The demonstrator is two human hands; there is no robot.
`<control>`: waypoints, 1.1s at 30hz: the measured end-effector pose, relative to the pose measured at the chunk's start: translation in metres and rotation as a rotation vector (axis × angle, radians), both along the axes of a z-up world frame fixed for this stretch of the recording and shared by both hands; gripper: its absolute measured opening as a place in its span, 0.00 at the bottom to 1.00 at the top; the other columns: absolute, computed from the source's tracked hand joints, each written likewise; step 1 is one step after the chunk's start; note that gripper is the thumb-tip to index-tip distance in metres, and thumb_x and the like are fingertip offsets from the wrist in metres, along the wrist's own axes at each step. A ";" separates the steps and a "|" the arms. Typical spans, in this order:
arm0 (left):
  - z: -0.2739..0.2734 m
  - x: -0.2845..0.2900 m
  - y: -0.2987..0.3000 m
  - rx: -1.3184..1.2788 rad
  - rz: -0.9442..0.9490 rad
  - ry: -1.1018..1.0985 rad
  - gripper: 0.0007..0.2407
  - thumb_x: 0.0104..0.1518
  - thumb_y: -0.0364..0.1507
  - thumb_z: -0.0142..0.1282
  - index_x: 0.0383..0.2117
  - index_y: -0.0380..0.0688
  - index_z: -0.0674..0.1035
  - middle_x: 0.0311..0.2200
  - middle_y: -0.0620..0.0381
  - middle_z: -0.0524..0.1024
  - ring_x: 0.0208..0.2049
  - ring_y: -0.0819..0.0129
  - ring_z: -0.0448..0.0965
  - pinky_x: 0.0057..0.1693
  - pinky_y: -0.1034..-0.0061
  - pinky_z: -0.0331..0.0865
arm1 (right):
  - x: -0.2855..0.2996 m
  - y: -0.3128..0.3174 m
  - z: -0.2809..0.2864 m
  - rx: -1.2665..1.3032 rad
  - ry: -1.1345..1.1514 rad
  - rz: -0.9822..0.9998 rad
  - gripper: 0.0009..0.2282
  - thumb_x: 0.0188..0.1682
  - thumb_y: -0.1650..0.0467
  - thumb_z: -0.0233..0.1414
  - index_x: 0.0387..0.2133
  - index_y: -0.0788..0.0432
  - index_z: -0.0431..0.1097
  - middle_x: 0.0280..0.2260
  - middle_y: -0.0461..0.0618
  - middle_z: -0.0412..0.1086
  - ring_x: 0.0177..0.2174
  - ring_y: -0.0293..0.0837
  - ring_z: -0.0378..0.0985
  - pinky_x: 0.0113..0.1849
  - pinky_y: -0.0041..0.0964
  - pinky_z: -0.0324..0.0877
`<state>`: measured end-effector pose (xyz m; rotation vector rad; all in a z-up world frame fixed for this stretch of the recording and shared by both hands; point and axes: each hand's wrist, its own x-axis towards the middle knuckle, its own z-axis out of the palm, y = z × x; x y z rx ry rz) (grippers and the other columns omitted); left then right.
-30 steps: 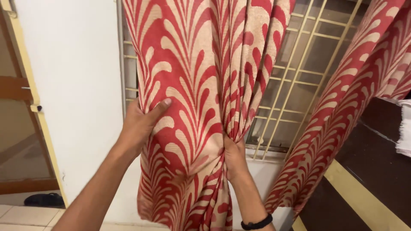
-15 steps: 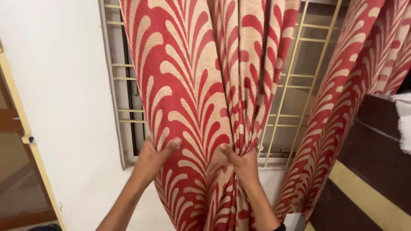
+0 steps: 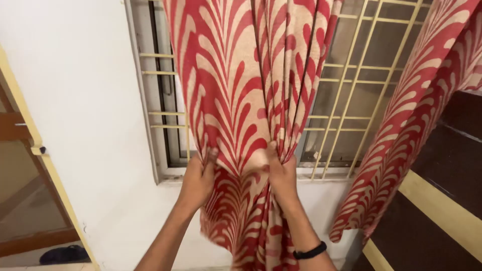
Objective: The person repeatedly gathers and releases a red and beige patterned curtain with both hands in front of a window. The hands pull the fabric together and then let it fall back, repeating this motion continuously.
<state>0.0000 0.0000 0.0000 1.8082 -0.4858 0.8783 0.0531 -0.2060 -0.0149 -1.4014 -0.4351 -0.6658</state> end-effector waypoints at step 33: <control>0.001 -0.006 0.011 -0.193 -0.035 0.297 0.17 0.64 0.42 0.50 0.33 0.42 0.84 0.20 0.55 0.79 0.20 0.66 0.74 0.33 0.70 0.72 | -0.038 -0.010 0.024 0.004 -0.011 0.065 0.20 0.52 0.59 0.55 0.46 0.64 0.73 0.41 0.48 0.78 0.41 0.38 0.77 0.44 0.34 0.72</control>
